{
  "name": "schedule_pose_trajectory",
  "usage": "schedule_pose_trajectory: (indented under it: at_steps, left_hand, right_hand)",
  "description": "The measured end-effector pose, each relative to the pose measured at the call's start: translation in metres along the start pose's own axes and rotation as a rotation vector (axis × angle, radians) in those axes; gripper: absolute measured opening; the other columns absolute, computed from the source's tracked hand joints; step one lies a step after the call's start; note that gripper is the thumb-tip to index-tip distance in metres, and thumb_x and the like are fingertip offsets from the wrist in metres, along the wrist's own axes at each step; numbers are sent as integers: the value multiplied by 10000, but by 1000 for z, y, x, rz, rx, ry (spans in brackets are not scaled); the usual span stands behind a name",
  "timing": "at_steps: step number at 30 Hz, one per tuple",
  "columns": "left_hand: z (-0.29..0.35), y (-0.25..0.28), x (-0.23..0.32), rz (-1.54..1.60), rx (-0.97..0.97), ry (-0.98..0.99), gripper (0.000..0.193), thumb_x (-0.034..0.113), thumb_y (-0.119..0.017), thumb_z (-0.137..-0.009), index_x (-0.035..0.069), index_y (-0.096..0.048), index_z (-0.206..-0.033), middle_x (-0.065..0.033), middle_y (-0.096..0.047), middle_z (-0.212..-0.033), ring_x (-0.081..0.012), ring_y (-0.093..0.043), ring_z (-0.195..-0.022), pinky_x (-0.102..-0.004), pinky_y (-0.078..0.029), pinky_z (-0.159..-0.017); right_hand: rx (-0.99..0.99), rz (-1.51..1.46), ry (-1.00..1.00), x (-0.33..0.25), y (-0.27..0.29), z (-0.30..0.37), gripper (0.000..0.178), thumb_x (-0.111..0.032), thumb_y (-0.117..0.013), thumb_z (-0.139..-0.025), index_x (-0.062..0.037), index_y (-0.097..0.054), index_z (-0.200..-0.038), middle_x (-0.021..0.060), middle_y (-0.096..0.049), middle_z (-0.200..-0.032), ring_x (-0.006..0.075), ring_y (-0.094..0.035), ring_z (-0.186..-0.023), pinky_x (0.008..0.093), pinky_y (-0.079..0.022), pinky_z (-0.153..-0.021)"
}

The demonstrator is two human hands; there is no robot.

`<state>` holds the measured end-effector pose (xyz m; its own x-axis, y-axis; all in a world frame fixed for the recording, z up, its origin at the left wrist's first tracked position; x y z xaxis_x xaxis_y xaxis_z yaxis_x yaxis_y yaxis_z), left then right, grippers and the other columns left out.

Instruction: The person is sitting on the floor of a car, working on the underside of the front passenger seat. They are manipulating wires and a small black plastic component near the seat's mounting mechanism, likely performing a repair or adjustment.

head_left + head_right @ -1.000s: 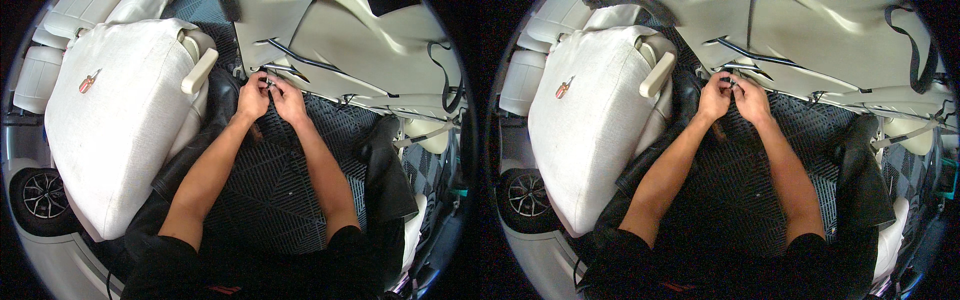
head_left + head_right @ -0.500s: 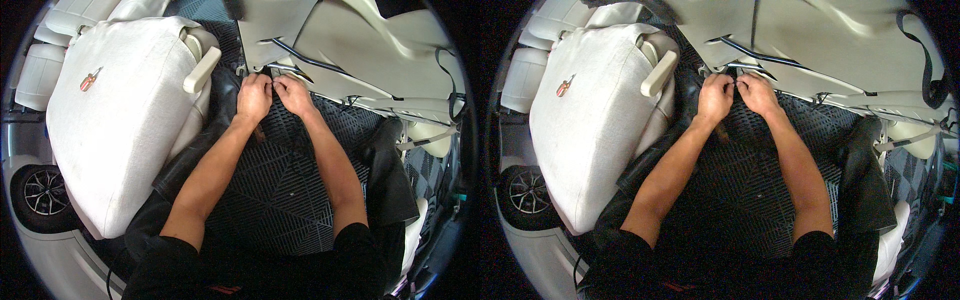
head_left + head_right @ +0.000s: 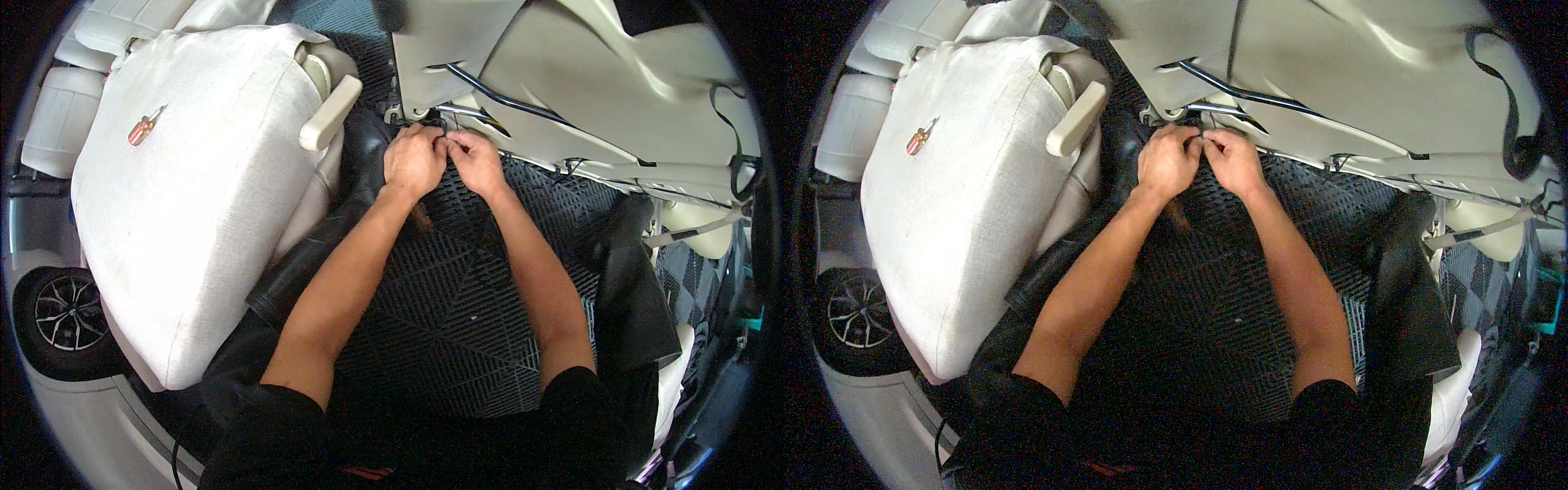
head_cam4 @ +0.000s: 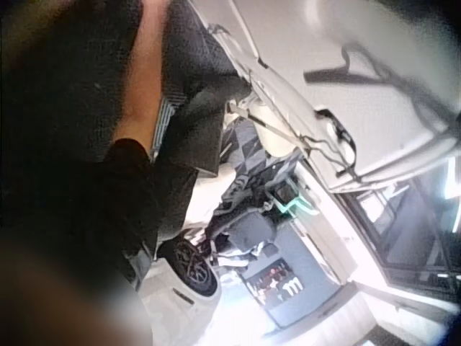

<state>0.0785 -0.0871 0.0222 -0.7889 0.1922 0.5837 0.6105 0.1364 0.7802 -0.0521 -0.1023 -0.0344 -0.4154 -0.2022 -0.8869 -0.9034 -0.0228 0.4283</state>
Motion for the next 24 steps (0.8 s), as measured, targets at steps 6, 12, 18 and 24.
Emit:
schedule_pose_trajectory:
  at_steps: [6, 12, 18, 24]
  left_hand:
    - [6, -10, -2, -24, -32, -71, 218, 219, -624, -830, 78, -709, -973, -170, -683, -1015, -346, -642, -988, -433, -505, -886]
    - [31, -15, 5, -56, -283, 34, 248, 276, -599, -870, 65, -700, -951, -210, -675, -1014, -391, -637, -975, -464, -499, -877]
    - [51, -3, 54, -144, -581, -154, 298, 293, -632, -839, 59, -717, -1001, -219, -684, -992, -373, -648, -987, -426, -501, -897]
    - [39, 58, 137, -390, -647, -444, 290, 295, -610, -862, 45, -696, -980, -166, -710, -961, -294, -677, -906, -389, -518, -841]
  right_hand:
    - [-86, 267, 107, -38, 22, 32, 309, -206, -595, -888, -44, -659, -1143, 212, -654, -1116, 361, -626, -1054, 412, -484, -954]
    - [-544, 895, -30, -72, 137, 114, 368, -272, -588, -879, -79, -639, -1188, 193, -637, -1177, 367, -597, -1109, 453, -481, -965]
    - [-325, 981, -325, -163, 348, 258, 374, -283, -626, -888, -27, -655, -1158, 185, -670, -1102, 339, -630, -1043, 411, -474, -944]
    - [464, 623, -508, -107, 445, 528, 410, -225, -565, -917, 42, -557, -1229, 227, -563, -1235, 352, -521, -1155, 420, -377, -1005]
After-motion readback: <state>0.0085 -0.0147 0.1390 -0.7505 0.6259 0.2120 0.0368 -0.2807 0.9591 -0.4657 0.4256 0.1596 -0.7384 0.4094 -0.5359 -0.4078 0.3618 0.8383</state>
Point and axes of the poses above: each hand's wrist, its own z-axis away from the middle knuckle, its own y-axis out of the back of the hand, x = y × z, the point moved 10 cm from there along -z, towards the middle knuckle
